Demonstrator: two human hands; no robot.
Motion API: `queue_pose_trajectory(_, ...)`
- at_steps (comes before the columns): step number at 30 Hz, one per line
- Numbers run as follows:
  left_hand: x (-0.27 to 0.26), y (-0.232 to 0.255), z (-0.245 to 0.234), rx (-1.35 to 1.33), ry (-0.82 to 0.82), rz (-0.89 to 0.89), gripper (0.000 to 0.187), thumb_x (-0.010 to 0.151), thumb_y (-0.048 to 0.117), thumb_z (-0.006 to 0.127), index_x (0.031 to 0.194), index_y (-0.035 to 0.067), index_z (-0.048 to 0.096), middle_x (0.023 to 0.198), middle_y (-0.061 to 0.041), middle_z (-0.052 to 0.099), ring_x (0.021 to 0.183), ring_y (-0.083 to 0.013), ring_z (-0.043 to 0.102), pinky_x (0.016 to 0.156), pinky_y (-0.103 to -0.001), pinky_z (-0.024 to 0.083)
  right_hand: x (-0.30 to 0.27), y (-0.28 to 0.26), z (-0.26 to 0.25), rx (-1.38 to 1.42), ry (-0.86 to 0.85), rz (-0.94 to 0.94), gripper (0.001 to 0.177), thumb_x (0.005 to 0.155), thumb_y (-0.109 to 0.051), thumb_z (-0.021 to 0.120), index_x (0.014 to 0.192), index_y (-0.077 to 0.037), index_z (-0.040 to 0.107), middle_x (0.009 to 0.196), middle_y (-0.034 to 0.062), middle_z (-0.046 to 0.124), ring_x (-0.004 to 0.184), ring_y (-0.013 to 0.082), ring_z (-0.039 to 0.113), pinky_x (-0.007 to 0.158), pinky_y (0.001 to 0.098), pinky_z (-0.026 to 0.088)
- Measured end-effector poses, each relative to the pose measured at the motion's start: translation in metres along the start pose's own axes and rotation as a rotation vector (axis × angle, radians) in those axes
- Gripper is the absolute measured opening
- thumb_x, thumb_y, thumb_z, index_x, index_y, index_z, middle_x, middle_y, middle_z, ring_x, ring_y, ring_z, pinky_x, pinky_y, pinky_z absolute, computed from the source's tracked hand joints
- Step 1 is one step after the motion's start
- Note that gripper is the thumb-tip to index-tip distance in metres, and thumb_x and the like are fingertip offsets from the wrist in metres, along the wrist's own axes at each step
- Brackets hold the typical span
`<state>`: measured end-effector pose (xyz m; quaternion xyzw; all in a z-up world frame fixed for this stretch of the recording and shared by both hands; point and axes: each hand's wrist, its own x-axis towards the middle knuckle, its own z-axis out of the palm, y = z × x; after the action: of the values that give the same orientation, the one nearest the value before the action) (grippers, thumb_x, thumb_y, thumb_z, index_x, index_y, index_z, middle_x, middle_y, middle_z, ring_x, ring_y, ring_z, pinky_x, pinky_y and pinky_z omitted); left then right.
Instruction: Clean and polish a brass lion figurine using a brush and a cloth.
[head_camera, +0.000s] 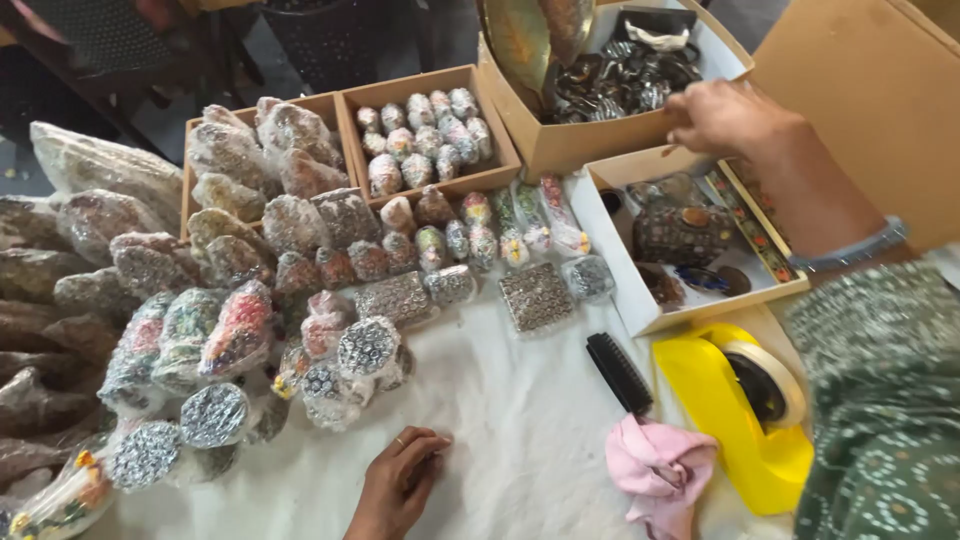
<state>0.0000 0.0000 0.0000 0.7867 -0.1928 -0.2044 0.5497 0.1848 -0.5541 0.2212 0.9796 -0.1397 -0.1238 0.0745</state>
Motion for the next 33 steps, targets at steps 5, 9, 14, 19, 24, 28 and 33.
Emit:
queue_pose_trajectory(5,0.001,0.012,-0.003,0.057,-0.029,-0.074,0.026,0.088,-0.004,0.067,0.110,0.009,0.073,0.106,-0.001,0.067,0.078,-0.0133,0.068,0.064,-0.024,0.052,0.086,-0.029,0.013,0.156,0.210,-0.034,0.042,0.099,-0.033,0.068,0.139,-0.020,0.066,0.133,0.0166,0.069,0.123,0.0359,0.064,0.105,0.0503,0.049)
queue_pose_trajectory(9,0.001,-0.001,-0.005,0.011,-0.026,0.137,0.025,0.085,-0.008,0.066,0.106,0.005,0.071,0.108,-0.006,0.068,0.092,-0.0190,0.073,0.078,-0.027,0.058,0.183,-0.051,0.071,0.448,0.254,-0.044,0.048,0.097,-0.034,0.068,0.142,-0.019,0.061,0.142,0.0161,0.061,0.127,0.0354,0.058,0.108,0.0475,0.043)
queue_pose_trajectory(14,0.002,0.002,-0.008,-0.008,-0.022,0.149,0.022,0.086,-0.006,0.067,0.105,0.004,0.071,0.108,-0.009,0.069,0.097,-0.0238,0.073,0.084,-0.030,0.057,0.309,-0.014,0.153,0.277,0.084,-0.076,0.072,0.083,-0.029,0.077,0.151,-0.023,0.053,0.146,0.0163,0.059,0.131,0.0369,0.058,0.109,0.0477,0.046)
queue_pose_trajectory(19,0.003,0.001,-0.010,0.040,-0.069,0.089,0.021,0.087,-0.002,0.069,0.106,0.005,0.071,0.108,-0.008,0.068,0.097,-0.0249,0.072,0.081,-0.031,0.058,0.244,-0.062,0.099,0.105,0.070,0.132,0.057,0.083,-0.032,0.080,0.137,-0.027,0.062,0.142,0.0136,0.056,0.132,0.0360,0.051,0.104,0.0583,0.041)
queue_pose_trajectory(24,0.000,0.011,-0.011,0.015,-0.037,0.132,0.023,0.086,-0.004,0.069,0.108,0.004,0.071,0.110,-0.009,0.069,0.101,-0.0264,0.072,0.085,-0.033,0.058,0.240,-0.038,0.115,0.102,0.517,-0.033,0.035,0.074,-0.008,0.075,0.108,-0.013,0.081,0.107,0.0209,0.075,0.099,0.0417,0.072,0.083,0.0504,0.059)
queue_pose_trajectory(28,0.000,0.012,-0.012,0.009,-0.038,0.152,0.024,0.085,-0.005,0.068,0.107,0.004,0.071,0.110,-0.009,0.069,0.101,-0.0266,0.072,0.085,-0.034,0.058,0.221,-0.038,0.107,0.261,1.063,0.035,0.009,0.087,-0.008,0.079,0.095,-0.004,0.079,0.091,0.0201,0.074,0.087,0.0371,0.073,0.080,0.0471,0.059)
queue_pose_trajectory(33,-0.001,0.043,-0.022,0.005,-0.051,0.063,0.024,0.086,-0.003,0.065,0.108,0.006,0.070,0.106,-0.008,0.068,0.086,-0.0255,0.071,0.072,-0.035,0.056,0.184,-0.047,0.054,1.134,1.171,0.086,0.019,0.088,-0.005,0.088,0.082,0.002,0.071,0.072,0.0072,0.074,0.055,0.0099,0.070,0.046,0.0267,0.055)
